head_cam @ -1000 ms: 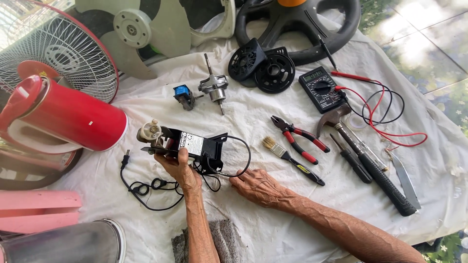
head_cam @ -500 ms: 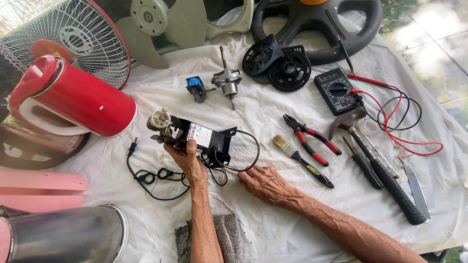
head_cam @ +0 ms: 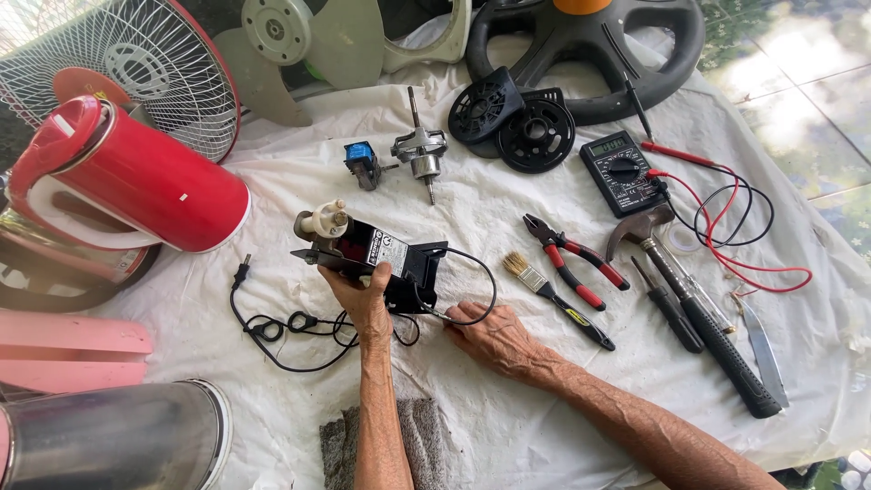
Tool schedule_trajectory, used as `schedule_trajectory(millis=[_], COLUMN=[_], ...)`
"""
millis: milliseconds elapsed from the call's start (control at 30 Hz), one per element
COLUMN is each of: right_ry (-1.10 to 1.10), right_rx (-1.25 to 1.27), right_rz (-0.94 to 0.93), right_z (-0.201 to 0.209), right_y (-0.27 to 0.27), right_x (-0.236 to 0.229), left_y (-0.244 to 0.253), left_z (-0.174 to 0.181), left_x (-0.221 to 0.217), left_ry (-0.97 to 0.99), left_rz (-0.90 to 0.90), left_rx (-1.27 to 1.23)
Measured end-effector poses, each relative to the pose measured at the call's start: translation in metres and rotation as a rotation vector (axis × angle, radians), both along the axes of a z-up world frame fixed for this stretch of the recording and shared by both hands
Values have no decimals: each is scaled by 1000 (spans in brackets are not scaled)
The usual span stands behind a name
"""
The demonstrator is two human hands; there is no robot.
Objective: Cleaning dust and debris from a disassembled fan motor using a small brush.
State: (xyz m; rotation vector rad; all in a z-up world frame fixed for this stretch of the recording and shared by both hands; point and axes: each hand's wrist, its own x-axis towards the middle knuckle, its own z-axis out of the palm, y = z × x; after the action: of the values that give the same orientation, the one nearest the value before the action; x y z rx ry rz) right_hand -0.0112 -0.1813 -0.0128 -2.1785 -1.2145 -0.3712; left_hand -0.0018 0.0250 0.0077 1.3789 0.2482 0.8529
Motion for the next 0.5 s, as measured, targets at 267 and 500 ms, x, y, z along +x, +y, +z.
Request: schedule_trajectory(millis=[267,500], right_ry=[825,218], right_rx=[684,503], right_rz=[-162,54], right_z=[2,18], right_y=[-5,-10], right_x=[15,-2], left_y=[29,24], left_z=[-2,33], left_x=[-13,-25], left_ry=[-94,-100], left_rz=[-10,-168], left_rx=[-118,-36])
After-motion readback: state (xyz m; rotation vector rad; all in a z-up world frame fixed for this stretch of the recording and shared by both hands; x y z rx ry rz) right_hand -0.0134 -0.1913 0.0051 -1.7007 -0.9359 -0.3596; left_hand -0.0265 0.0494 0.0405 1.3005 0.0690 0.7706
